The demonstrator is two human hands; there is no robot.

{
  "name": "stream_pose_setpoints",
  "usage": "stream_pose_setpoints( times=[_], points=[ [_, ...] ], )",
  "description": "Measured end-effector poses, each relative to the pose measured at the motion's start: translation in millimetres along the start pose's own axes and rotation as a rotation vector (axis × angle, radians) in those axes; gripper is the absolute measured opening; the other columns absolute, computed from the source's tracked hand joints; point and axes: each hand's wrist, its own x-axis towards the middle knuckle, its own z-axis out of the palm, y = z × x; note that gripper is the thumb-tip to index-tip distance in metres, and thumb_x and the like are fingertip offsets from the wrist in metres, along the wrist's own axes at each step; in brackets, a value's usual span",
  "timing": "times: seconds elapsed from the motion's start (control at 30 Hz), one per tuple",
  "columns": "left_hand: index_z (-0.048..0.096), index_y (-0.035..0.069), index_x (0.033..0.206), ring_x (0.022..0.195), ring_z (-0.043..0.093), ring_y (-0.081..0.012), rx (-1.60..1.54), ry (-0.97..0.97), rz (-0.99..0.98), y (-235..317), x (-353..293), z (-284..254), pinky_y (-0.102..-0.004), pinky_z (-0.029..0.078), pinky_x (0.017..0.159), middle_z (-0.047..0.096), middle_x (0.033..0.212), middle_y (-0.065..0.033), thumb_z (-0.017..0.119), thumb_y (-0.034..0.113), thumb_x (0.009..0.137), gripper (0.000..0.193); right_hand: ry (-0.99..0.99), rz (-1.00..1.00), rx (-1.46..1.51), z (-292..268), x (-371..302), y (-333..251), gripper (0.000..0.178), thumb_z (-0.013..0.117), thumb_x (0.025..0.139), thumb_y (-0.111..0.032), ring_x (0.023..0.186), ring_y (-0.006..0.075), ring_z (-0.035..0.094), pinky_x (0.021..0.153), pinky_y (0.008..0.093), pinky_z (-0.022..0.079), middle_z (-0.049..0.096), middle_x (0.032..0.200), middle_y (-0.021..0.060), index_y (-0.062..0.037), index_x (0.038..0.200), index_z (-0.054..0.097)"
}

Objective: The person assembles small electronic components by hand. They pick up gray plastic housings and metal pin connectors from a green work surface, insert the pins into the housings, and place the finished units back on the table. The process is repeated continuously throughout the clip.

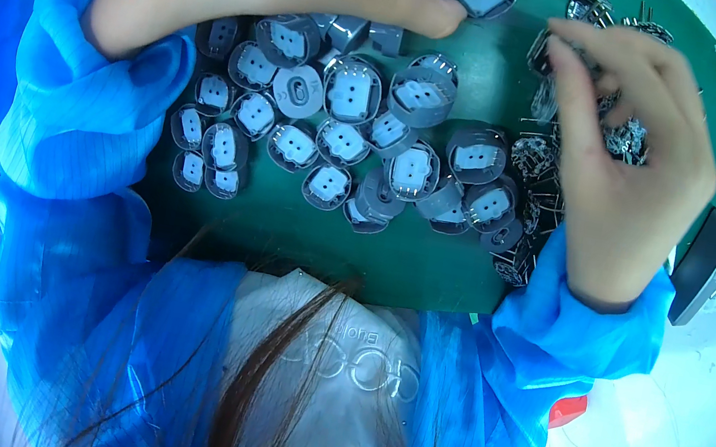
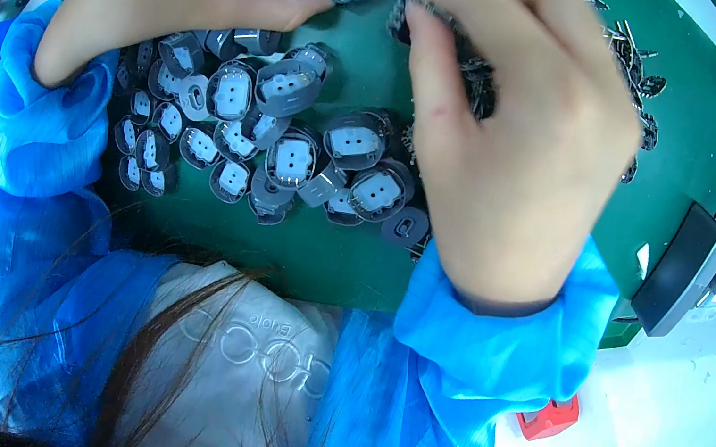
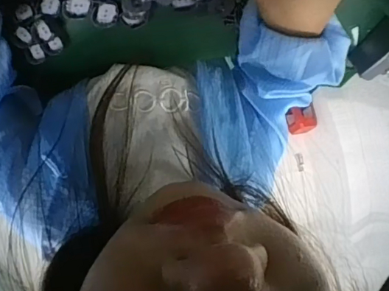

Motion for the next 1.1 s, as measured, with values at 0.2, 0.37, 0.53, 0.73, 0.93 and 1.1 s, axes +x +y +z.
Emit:
stream_pose_setpoints(
  times=[0.2,0.37,0.53,0.73,0.93,1.1],
  points=[
    [0.060,-0.001,0.094,0.077,0.064,-0.0185,-0.383,0.081,-0.033,13.4,0.0,6.2,-0.0315,0.059,0.073,0.062,0.091,-0.0111,0.079,-0.002,0.075,0.027,0.008,0.169,0.249,-9.7,-3.0,3.7,0.020,0.074,0.084,0.005,0.087,0.0129,0.069,0.080,0.0237,0.054,0.073,0.096,0.0073,0.0038,0.103,0.072],
    [0.055,0.003,0.089,0.075,0.062,-0.0131,-0.615,-0.152,-0.391,27.6,18.0,-25.2,-0.0265,0.056,0.066,0.061,0.090,-0.0079,0.081,0.000,0.076,0.030,-0.023,0.096,0.272,-7.7,2.4,0.9,0.022,0.074,0.083,0.007,0.090,0.0150,0.069,0.081,0.0248,0.055,0.071,0.106,0.0104,0.0049,0.105,0.071],
    [0.058,0.003,0.094,0.071,0.059,-0.0090,-0.256,-0.047,-0.002,2.1,12.4,14.0,-0.0216,0.051,0.060,0.064,0.089,-0.0049,0.087,0.007,0.075,0.035,-0.008,0.091,0.282,-9.5,-5.7,11.4,0.022,0.074,0.083,0.007,0.093,0.0167,0.069,0.082,0.0261,0.055,0.069,0.111,0.0121,0.0054,0.105,0.071],
    [0.068,0.001,0.102,0.071,0.061,-0.0081,-0.285,0.037,-0.145,40.7,1.3,3.0,-0.0208,0.054,0.061,0.069,0.094,-0.0070,0.088,0.009,0.075,0.035,-0.035,0.012,0.361,-10.1,4.1,3.1,0.022,0.073,0.083,0.007,0.094,0.0175,0.069,0.083,0.0269,0.055,0.068,0.111,0.0129,0.0059,0.105,0.070],
    [0.068,0.000,0.101,0.075,0.066,-0.0090,-0.142,0.109,-0.108,34.0,-1.2,5.2,-0.0212,0.058,0.064,0.070,0.097,-0.0093,0.088,0.005,0.074,0.033,-0.027,-0.065,0.410,-5.7,0.6,12.2,0.022,0.073,0.083,0.008,0.095,0.0182,0.068,0.084,0.0277,0.055,0.068,0.112,0.0137,0.0064,0.105,0.069],
    [0.067,-0.002,0.100,0.075,0.065,-0.0084,-0.419,0.173,0.051,5.6,3.0,14.7,-0.0207,0.057,0.062,0.068,0.098,-0.0096,0.088,0.003,0.074,0.033,-0.070,0.197,0.586,-12.3,-2.9,10.0,0.023,0.073,0.083,0.009,0.097,0.0186,0.068,0.085,0.0284,0.055,0.068,0.109,0.0144,0.0070,0.105,0.066]
  ],
)
